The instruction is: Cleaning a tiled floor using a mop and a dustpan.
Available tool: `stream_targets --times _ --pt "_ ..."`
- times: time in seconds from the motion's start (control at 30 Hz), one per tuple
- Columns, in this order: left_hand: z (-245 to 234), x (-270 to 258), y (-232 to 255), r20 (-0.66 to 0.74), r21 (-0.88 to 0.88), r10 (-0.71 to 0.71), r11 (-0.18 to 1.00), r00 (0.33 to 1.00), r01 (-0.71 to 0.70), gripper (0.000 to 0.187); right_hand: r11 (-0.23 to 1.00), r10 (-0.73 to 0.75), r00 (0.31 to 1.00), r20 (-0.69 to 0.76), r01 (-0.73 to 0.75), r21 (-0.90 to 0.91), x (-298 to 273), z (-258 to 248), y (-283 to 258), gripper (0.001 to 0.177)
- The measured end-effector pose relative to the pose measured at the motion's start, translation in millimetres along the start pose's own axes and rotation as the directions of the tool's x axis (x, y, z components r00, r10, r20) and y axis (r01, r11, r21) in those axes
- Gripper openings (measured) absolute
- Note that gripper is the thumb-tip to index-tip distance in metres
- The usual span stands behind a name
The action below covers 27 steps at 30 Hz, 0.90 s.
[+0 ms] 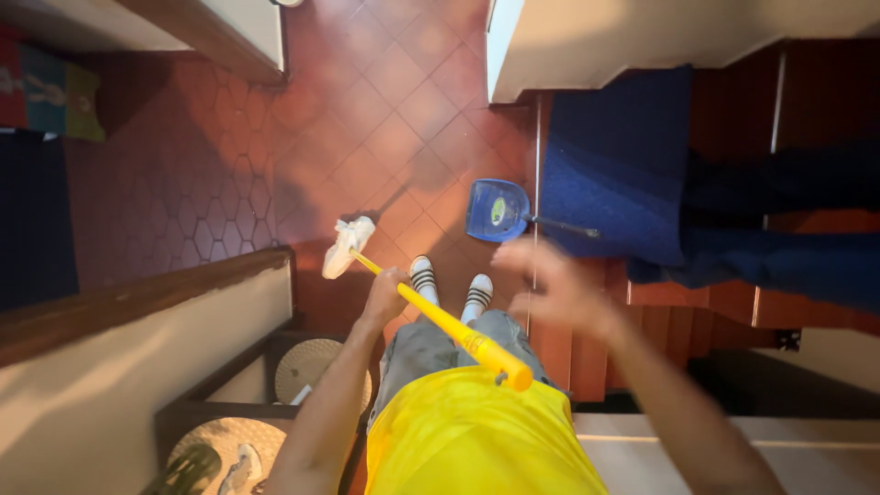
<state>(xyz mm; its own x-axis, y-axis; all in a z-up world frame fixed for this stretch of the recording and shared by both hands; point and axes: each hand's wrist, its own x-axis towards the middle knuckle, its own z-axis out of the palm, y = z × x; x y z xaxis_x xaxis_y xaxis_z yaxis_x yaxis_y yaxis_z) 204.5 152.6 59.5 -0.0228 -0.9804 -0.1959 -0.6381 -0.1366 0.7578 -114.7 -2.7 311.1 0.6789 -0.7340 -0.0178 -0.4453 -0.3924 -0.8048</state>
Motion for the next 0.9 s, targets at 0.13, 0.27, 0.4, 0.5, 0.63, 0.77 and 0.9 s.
stream_targets --times 0.13,0.27,0.4,0.5,0.63,0.77,0.9 --pt "-10 17 -20 -0.123 0.109 0.053 0.993 0.991 -0.04 0.012 0.838 -0.081 0.996 0.029 0.052 0.544 -23 59 -30 0.047" --pt "-31 44 -70 -0.163 0.171 0.032 0.985 0.986 -0.004 0.012 0.801 0.084 0.996 -0.021 -0.055 0.596 7 88 -38 0.04" --pt "-49 77 -119 -0.199 0.307 0.091 0.951 0.976 -0.026 0.015 0.782 0.132 0.984 -0.119 -0.03 0.622 69 129 -27 0.039" --pt "-51 91 -135 -0.335 0.305 0.07 0.952 0.94 0.038 0.022 0.752 0.082 0.991 -0.107 0.009 0.66 100 178 3 0.02" --pt "-23 106 -157 -0.449 0.251 0.025 0.963 0.893 0.1 0.042 0.877 -0.021 1.0 -0.005 0.021 0.48 114 185 2 0.013" --pt "34 123 -148 -0.374 0.162 0.179 0.979 0.91 -0.126 0.04 0.94 0.03 0.988 -0.151 0.023 0.34 88 147 -9 0.014" --pt "62 145 -39 -0.006 -0.079 -0.048 0.996 0.999 0.048 0.041 0.97 0.089 0.966 -0.242 -0.03 0.239 46 89 -17 0.013"
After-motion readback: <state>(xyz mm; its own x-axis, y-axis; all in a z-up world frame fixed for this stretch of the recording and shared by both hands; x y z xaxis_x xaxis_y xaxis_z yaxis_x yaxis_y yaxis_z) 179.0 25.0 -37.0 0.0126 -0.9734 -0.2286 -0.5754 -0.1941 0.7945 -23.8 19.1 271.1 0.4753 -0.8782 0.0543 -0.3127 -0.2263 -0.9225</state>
